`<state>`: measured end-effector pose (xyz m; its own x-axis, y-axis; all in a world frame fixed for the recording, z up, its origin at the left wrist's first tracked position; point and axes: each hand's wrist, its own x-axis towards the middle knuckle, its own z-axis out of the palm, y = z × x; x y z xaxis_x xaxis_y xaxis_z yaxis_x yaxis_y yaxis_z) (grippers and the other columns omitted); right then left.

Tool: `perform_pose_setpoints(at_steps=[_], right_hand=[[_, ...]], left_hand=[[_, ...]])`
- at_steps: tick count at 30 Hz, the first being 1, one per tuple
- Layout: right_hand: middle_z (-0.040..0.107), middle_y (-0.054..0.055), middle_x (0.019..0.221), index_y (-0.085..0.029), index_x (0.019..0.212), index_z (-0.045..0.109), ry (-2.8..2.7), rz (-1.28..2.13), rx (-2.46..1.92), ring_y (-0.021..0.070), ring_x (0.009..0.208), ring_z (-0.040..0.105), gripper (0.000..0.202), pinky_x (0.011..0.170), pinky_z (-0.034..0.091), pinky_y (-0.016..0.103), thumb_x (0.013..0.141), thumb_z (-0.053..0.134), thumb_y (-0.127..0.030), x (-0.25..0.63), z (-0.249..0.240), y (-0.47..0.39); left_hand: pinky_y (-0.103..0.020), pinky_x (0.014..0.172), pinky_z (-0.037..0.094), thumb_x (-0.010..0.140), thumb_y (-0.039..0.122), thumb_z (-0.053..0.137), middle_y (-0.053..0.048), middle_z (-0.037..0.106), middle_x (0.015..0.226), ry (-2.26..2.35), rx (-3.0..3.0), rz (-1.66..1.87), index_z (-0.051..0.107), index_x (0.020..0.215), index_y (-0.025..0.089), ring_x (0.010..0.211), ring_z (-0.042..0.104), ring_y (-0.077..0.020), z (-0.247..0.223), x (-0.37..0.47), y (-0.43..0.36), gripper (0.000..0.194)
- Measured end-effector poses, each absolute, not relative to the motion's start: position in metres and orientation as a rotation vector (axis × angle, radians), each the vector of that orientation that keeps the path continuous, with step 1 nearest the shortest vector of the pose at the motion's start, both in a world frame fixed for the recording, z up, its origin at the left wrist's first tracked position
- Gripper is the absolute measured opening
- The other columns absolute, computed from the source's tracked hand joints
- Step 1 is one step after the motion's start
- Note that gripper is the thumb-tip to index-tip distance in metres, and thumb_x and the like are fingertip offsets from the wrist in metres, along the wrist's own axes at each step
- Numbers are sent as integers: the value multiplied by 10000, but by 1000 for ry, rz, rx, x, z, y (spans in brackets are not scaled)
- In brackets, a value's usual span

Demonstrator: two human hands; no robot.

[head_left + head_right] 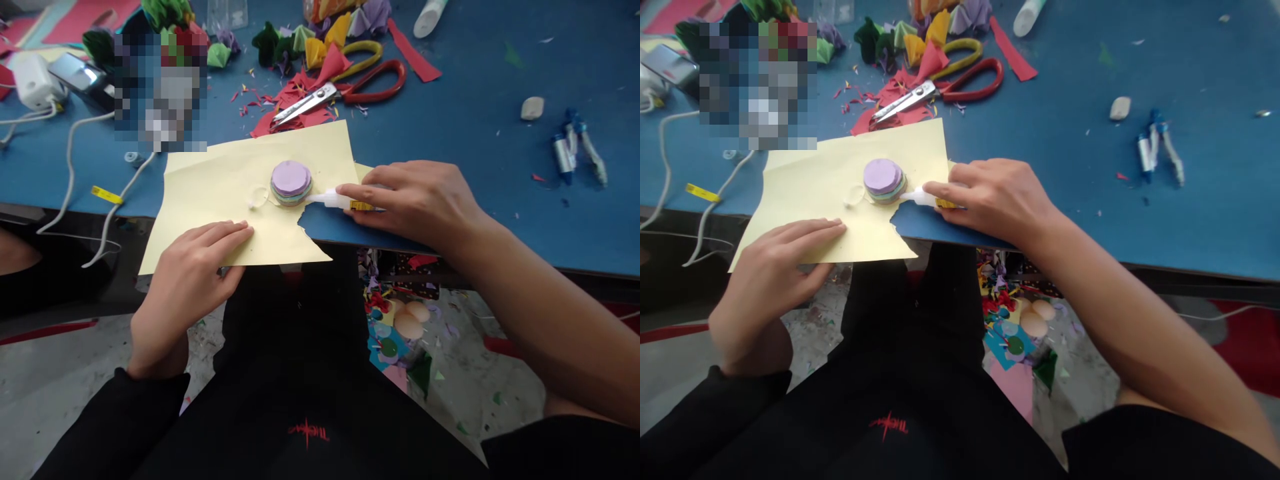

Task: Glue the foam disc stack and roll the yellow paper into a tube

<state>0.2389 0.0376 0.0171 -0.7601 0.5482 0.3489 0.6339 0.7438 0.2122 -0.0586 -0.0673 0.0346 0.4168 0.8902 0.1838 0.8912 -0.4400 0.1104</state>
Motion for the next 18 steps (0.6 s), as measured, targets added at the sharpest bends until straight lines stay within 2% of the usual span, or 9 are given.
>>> perform_pose_setpoints(at_steps=[5,13,18], right_hand=[[713,5,842,-253,1095,695,-2567,-492,-852,120,684,606,320,590,402,243,938,478,-428,241,17,39],[714,31,984,-268,1179,657,-2650,-362,-981,129,780,615,349,616,392,254,971,416,-411,242,20,39],[711,31,951,-268,1160,667,-2658,-327,-1008,141,752,604,369,620,391,272,966,408,-445,241,19,38]], left_hand=[[-408,956,521,875,183,482,-63,643,1235,-1698,-2643,-347,622,1193,208,1123,614,-257,35,-59,-67,348],[-415,953,523,873,173,483,-74,644,1234,-1689,-2644,-346,621,1194,189,1125,612,-259,36,-58,-68,350],[-413,953,523,871,181,476,-61,641,1240,-1700,-2642,-348,620,1203,210,1128,611,-256,35,-58,-68,363]])
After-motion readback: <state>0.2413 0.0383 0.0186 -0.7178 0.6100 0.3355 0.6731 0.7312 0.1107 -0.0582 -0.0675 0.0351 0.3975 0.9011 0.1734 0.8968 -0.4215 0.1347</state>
